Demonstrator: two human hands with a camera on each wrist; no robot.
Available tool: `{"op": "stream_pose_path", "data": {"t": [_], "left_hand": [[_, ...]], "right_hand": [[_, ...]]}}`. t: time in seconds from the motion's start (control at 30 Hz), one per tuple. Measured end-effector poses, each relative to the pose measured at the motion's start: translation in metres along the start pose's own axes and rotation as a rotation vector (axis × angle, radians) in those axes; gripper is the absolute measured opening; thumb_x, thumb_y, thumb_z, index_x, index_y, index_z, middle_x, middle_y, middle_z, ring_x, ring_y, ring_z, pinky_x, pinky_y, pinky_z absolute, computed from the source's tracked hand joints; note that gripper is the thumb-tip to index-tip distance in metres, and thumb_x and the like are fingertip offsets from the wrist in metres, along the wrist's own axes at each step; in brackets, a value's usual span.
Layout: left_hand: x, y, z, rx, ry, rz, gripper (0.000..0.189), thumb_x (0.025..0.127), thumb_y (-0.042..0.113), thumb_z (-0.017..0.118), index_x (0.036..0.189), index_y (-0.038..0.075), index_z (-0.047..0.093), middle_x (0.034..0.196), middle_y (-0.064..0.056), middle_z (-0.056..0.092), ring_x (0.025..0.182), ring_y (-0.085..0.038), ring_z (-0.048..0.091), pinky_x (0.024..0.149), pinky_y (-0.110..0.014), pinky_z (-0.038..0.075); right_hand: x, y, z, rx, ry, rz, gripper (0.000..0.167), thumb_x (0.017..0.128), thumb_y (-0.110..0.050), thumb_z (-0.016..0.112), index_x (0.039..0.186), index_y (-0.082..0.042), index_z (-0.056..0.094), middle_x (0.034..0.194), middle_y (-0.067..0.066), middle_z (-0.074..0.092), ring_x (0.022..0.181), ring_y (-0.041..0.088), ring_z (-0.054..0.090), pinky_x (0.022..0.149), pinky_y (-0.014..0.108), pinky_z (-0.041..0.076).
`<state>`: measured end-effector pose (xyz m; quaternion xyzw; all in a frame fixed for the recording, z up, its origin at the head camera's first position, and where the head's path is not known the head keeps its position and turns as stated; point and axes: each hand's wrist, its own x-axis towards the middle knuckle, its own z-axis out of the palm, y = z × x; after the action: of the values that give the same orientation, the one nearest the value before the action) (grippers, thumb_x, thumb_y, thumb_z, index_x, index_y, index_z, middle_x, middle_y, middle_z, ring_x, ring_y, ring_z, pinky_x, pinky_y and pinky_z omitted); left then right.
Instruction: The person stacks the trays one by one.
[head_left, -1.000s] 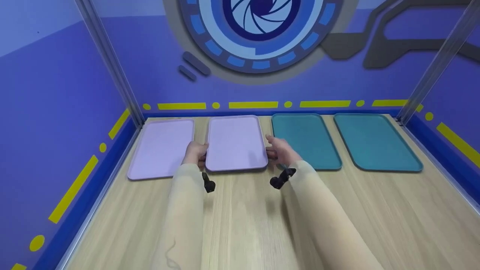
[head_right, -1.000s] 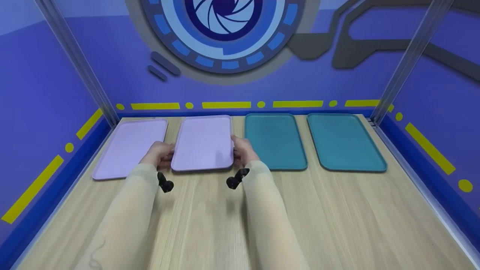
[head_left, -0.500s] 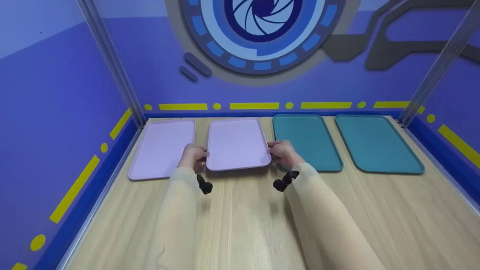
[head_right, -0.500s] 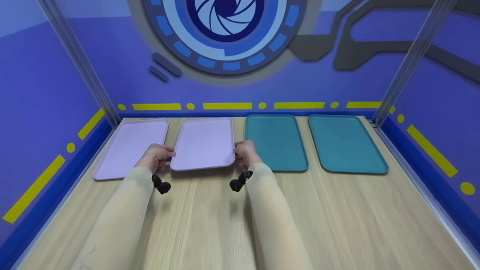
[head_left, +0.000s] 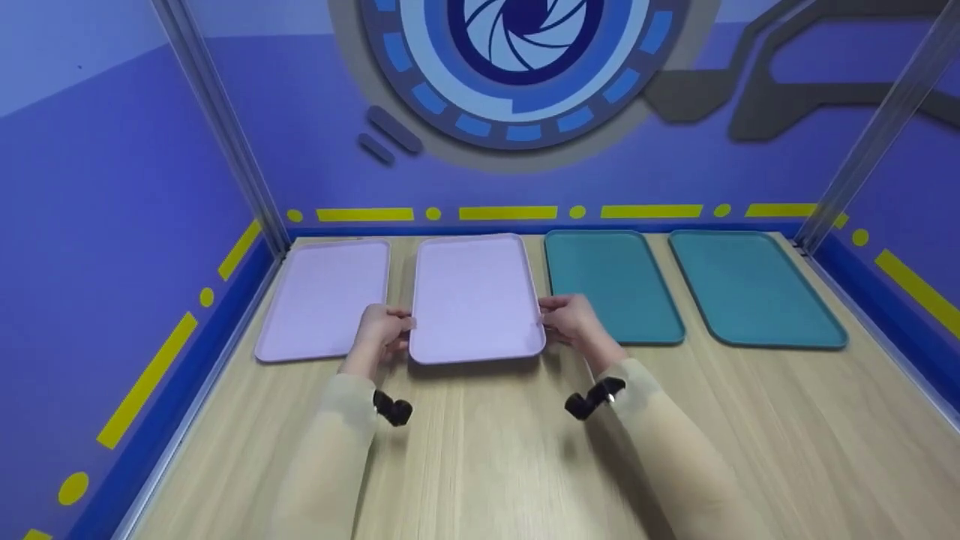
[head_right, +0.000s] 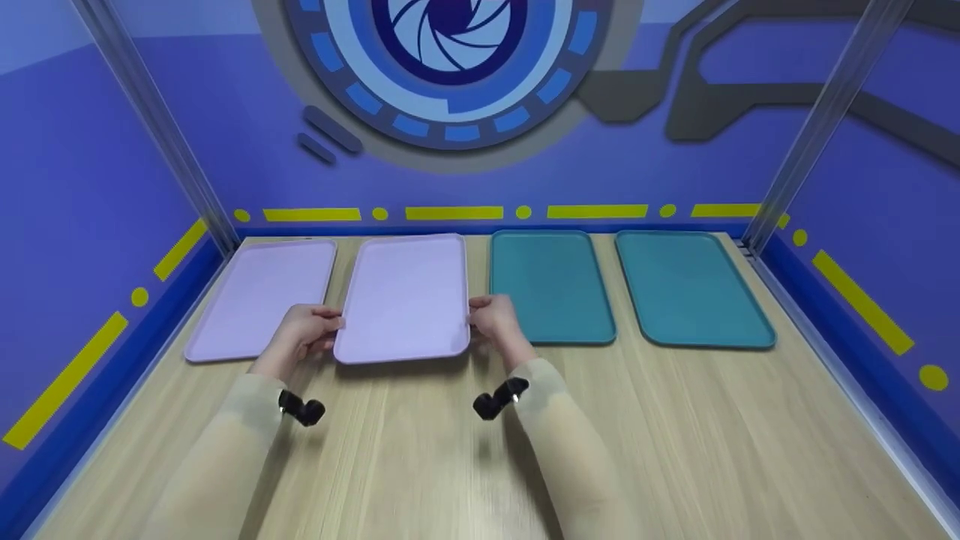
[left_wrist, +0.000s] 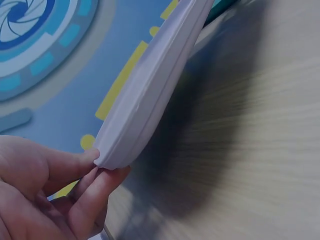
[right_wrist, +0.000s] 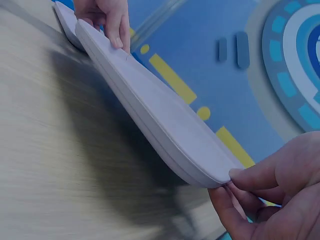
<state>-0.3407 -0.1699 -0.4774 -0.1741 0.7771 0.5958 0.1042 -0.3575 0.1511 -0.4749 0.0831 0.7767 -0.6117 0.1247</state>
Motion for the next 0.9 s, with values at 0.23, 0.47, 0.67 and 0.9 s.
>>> {"op": "stream_pose_path", "data": {"t": [0.23, 0.47, 0.67, 0.9], "left_hand": [[-0.018, -0.017, 0.005, -0.005, 0.02, 0.064, 0.034, 0.098, 0.002, 0.063, 0.131, -0.003, 0.066, 0.111, -0.013, 0.071, 0.074, -0.011, 0.063, 0.055, -0.019, 0.055], [-0.029, -0.032, 0.007, 0.022, 0.025, 0.085, 0.035, 0.096, 0.0, 0.063, 0.13, -0.005, 0.067, 0.113, -0.016, 0.072, 0.072, -0.011, 0.063, 0.057, -0.022, 0.059], [-0.03, -0.038, 0.007, 0.025, 0.023, 0.114, 0.034, 0.095, -0.003, 0.062, 0.128, -0.01, 0.066, 0.103, -0.012, 0.07, 0.078, -0.013, 0.064, 0.062, -0.026, 0.063], [-0.026, -0.042, 0.008, 0.061, 0.028, 0.122, 0.034, 0.094, -0.005, 0.061, 0.127, -0.011, 0.065, 0.09, -0.006, 0.065, 0.073, -0.011, 0.062, 0.056, -0.023, 0.059]], "right_hand": [[-0.022, 0.022, 0.004, 0.004, 0.033, -0.055, 0.044, 0.092, 0.012, 0.062, 0.136, 0.012, 0.059, 0.117, 0.022, 0.07, 0.082, 0.012, 0.067, 0.075, 0.025, 0.062], [-0.037, 0.036, 0.008, -0.012, 0.039, -0.074, 0.041, 0.091, 0.014, 0.06, 0.133, 0.013, 0.06, 0.111, 0.022, 0.071, 0.071, 0.011, 0.065, 0.06, 0.023, 0.057], [-0.039, 0.041, 0.013, -0.039, 0.042, -0.066, 0.042, 0.09, 0.013, 0.06, 0.132, 0.012, 0.061, 0.108, 0.018, 0.07, 0.074, 0.013, 0.064, 0.061, 0.024, 0.056], [-0.037, 0.046, 0.019, -0.083, 0.057, -0.084, 0.038, 0.089, 0.015, 0.061, 0.127, 0.013, 0.063, 0.109, 0.022, 0.071, 0.088, 0.017, 0.066, 0.078, 0.031, 0.064]]}}
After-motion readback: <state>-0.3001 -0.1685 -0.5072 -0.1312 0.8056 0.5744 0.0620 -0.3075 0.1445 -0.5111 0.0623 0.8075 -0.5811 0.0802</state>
